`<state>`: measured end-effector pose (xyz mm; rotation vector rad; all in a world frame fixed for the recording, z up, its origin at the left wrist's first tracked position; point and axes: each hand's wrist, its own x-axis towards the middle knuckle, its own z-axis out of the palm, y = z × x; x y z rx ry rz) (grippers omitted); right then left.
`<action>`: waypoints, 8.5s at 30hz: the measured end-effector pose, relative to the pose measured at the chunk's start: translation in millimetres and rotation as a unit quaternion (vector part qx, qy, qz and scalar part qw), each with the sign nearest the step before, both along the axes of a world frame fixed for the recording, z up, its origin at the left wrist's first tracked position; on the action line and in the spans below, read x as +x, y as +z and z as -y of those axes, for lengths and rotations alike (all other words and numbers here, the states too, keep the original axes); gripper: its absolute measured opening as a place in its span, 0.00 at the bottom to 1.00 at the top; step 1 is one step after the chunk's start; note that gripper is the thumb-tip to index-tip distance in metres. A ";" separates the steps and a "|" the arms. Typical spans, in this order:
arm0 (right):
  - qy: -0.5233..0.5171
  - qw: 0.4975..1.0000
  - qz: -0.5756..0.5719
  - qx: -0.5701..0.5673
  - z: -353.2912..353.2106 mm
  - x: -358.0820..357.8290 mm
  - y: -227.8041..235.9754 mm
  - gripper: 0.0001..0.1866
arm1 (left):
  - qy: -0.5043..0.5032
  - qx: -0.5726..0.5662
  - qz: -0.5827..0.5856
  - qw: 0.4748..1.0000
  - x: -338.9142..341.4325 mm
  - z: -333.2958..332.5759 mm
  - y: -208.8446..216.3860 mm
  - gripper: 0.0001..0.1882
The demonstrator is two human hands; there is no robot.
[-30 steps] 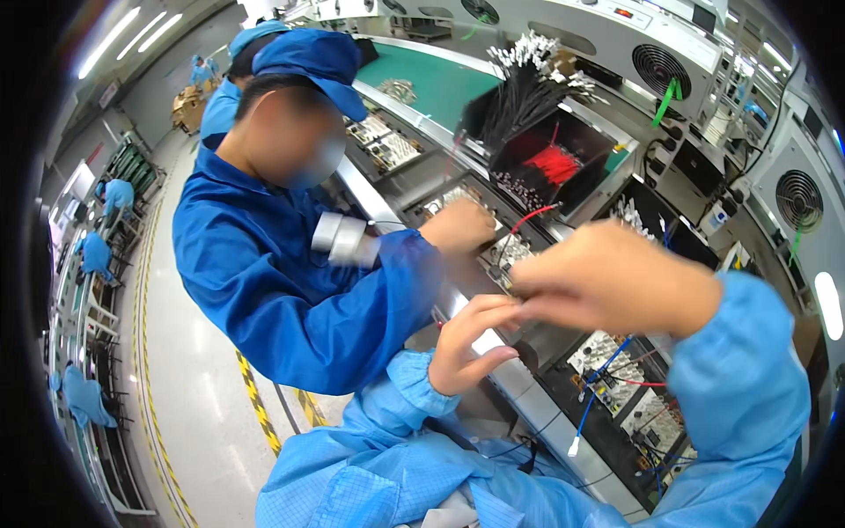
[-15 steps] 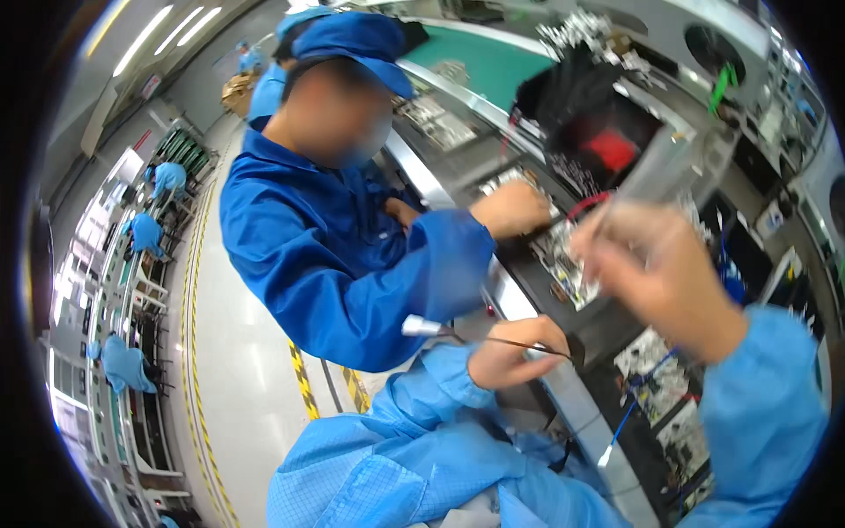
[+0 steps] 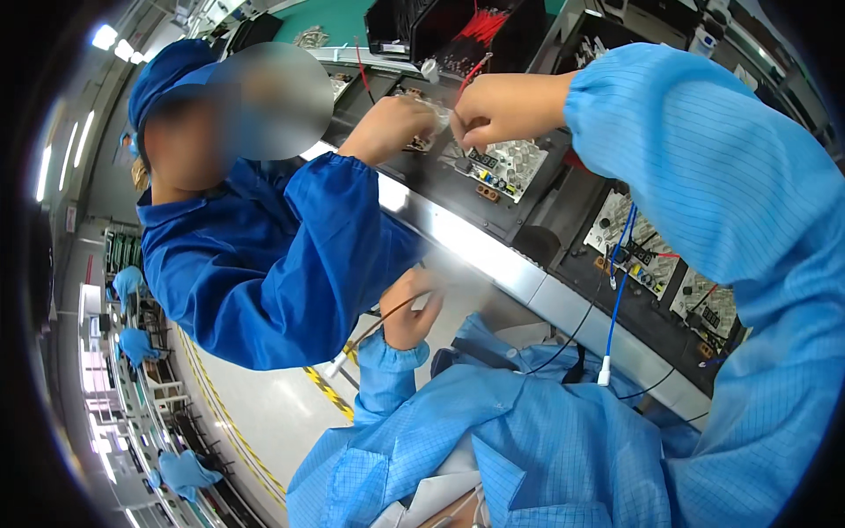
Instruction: Connecting color-coded wires to terminals on a series of circuit boards at a manual assembly station.
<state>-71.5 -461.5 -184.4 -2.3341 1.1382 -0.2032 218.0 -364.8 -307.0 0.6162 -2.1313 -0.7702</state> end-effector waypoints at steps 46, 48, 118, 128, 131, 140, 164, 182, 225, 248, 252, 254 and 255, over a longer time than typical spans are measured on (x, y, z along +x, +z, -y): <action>-0.024 0.987 -0.150 0.058 29.1 21.5 78.6 0.12 | 0.013 -0.006 0.032 0.999 5.4 44.3 -9.9 0.06; -0.001 0.990 -0.137 0.033 2.5 30.1 103.2 0.13 | 0.024 -0.013 0.034 0.999 1.3 42.9 -13.3 0.09; 0.137 0.975 -0.003 0.178 154.0 -445.3 -128.5 0.18 | 0.143 0.155 -0.141 0.967 -498.9 261.9 -137.8 0.04; -0.038 0.995 -0.025 0.091 -18.0 -219.9 18.2 0.13 | 0.170 -0.028 -0.017 0.985 -244.6 214.4 -67.9 0.03; -0.036 0.992 -0.093 0.078 -23.8 -115.7 70.8 0.13 | 0.189 0.000 -0.059 0.980 -143.5 213.0 -45.6 0.02; -0.125 0.983 -0.107 0.075 -32.8 -130.3 75.4 0.14 | 0.189 -0.010 -0.035 0.981 -125.6 219.4 -64.9 0.05; -0.302 0.849 -0.416 0.127 42.0 -320.7 -21.8 0.13 | 0.179 -0.076 0.029 0.980 -110.9 269.3 -22.8 0.03; -0.512 0.836 -0.179 -0.082 16.3 -338.1 -96.2 0.10 | 0.195 -0.073 0.026 0.978 -114.2 245.5 -1.7 0.05; -0.310 0.863 -0.048 -0.397 -256.5 -60.9 102.3 0.09 | -0.009 -0.211 -0.214 0.954 -61.0 -9.7 98.5 0.13; -0.216 0.869 -0.112 -0.431 -382.3 -1.8 -0.4 0.08 | -0.524 0.133 0.113 0.833 -115.0 -109.2 49.5 0.38; -0.233 0.850 -0.075 -0.467 -403.7 6.7 -20.6 0.08 | -0.586 0.366 0.205 0.694 -106.6 -109.2 20.9 0.41; -0.240 0.833 -0.084 -0.492 -410.6 15.6 -24.8 0.07 | -0.575 0.426 0.201 0.669 -98.8 -103.9 -18.7 0.41; -0.234 0.835 -0.075 -0.492 -411.3 18.9 -28.0 0.07 | -0.598 0.472 0.174 0.624 -90.9 -96.2 -53.0 0.41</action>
